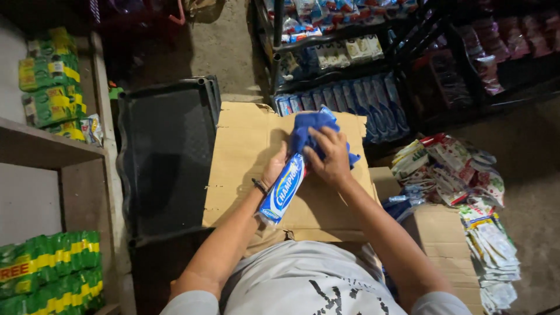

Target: Cleaning individual laundry detergent bars with a cloth and organizing them on shelves.

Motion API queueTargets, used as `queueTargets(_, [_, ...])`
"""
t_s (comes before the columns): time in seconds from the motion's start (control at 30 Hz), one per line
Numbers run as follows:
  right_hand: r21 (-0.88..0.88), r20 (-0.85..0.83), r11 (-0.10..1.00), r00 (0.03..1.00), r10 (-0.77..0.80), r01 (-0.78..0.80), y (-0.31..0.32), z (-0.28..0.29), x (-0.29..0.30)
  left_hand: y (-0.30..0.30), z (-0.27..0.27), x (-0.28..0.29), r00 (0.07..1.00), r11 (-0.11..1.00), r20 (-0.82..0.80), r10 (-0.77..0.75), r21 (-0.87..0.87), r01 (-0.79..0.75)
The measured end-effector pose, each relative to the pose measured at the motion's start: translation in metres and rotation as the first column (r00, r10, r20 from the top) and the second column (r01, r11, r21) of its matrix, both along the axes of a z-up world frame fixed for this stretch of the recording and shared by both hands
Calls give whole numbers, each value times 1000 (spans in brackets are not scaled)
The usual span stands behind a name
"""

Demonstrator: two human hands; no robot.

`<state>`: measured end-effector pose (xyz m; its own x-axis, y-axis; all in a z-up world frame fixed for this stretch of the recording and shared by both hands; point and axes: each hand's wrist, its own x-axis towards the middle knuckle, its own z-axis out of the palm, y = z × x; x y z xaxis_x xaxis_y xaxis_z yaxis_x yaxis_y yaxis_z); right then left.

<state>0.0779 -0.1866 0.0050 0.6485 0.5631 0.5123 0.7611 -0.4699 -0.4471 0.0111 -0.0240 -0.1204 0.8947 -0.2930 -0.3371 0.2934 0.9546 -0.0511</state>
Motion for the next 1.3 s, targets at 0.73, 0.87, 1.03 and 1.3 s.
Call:
queueTargets(0.73, [-7, 255, 906, 876, 410, -423, 7, 39, 6, 11, 119, 6, 772, 465, 633, -55, 701, -541])
queueTargets(0.87, [-91, 268, 996, 963, 30, -6, -22, 10, 74, 6, 87, -17, 967, 962, 85, -242, 149, 228])
queueTargets(1.03, [-79, 119, 913, 913, -389, 400, -52, 1, 104, 2, 104, -24, 939, 898, 209, -274, 405, 172])
queueTargets(1.3, [356, -128, 842, 914, -385, 405, -53, 13, 84, -1, 114, -15, 980, 970, 99, -174, 190, 152])
